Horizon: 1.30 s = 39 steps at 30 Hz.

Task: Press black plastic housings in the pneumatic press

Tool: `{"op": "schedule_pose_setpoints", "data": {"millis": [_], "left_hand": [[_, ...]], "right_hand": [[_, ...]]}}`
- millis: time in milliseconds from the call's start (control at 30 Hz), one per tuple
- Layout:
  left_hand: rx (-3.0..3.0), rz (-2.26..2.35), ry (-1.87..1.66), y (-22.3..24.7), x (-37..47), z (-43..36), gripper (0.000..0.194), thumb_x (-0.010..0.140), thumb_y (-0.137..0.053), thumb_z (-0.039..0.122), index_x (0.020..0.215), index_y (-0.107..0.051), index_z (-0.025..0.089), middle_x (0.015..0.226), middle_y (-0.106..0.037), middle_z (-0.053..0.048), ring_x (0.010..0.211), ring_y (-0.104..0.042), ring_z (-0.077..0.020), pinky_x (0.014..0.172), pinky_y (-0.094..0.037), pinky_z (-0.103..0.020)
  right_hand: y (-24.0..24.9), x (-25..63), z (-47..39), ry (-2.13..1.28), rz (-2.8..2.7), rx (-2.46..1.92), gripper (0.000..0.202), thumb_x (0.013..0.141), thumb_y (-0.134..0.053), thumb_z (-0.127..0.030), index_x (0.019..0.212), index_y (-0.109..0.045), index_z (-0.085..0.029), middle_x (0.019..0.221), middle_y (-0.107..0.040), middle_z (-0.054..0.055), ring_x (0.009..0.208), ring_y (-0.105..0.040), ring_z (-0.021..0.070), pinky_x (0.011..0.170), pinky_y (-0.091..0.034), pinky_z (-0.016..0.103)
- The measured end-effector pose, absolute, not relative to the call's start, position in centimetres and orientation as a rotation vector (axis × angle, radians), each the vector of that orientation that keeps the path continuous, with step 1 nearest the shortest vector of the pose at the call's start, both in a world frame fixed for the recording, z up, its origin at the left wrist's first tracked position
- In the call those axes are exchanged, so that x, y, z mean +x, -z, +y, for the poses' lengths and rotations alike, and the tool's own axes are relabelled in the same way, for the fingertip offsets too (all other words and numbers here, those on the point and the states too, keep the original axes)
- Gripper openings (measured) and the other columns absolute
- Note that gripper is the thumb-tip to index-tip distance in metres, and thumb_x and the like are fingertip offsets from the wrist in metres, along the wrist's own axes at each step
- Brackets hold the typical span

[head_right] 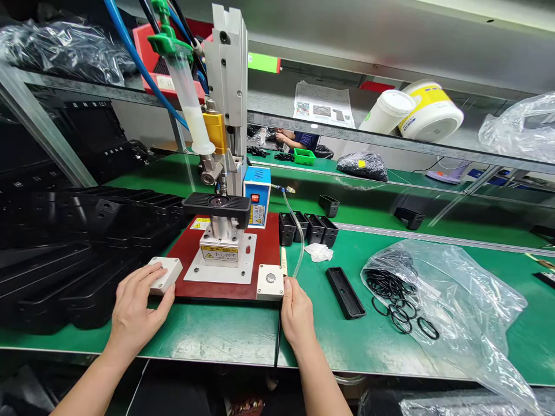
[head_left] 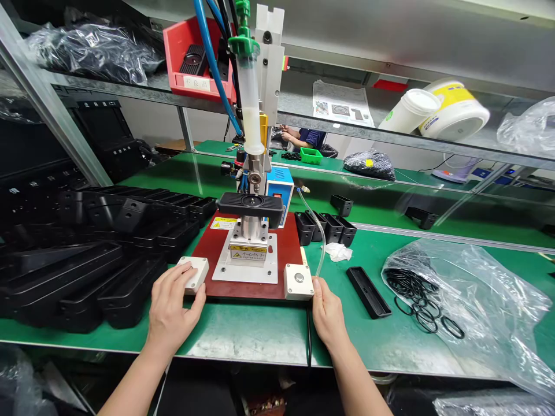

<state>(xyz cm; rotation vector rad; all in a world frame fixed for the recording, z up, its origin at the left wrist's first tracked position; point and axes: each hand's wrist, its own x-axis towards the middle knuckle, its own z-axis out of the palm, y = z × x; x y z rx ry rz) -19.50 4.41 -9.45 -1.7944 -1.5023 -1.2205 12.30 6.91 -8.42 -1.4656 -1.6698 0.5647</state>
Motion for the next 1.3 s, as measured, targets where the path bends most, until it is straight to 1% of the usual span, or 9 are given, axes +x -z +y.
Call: {"op": "schedule_pose_setpoints", "data": {"millis": [400, 700, 1300], "left_hand": [[-1.798, -1.498, 1.225, 9.52, -19.6, 4.29, 0.044, 0.078, -0.069, 0.014, 0.12, -0.054, 0.015, 0.116, -0.062, -0.017, 0.11, -0.057, -0.031, 0.097, -0.048, -0.049], [-1.794, -1.51, 1.236, 9.55, -19.57, 4.39, 0.045, 0.079, -0.067, 0.015, 0.122, -0.053, 0.018, 0.117, -0.061, -0.014, 0.111, -0.057, -0.0301, 0.097, -0.047, -0.049], [-1.792, -1.506, 1.232, 9.43, -19.49, 4.39, 0.044, 0.078, -0.068, 0.014, 0.119, -0.054, 0.016, 0.115, -0.062, -0.016, 0.11, -0.058, -0.0309, 0.096, -0.048, -0.049]], "right_hand": [[8.48, 12.3, 6.91, -0.562, -1.67, -1.455, 0.044, 0.1, -0.024, -0.051, 0.09, -0.057, -0.023, 0.083, -0.064, 0.005, 0.075, -0.059, 0.0202, 0.067, -0.044, 0.029], [8.6, 12.31, 6.89, -0.536, -1.682, -1.452, 0.047, 0.101, -0.024, -0.051, 0.098, -0.061, -0.022, 0.085, -0.065, 0.006, 0.076, -0.06, 0.0204, 0.068, -0.046, 0.029], [8.53, 12.35, 6.98, -0.557, -1.679, -1.457, 0.045, 0.1, -0.024, -0.051, 0.091, -0.057, -0.023, 0.083, -0.064, 0.004, 0.072, -0.059, 0.0197, 0.066, -0.043, 0.029]]}}
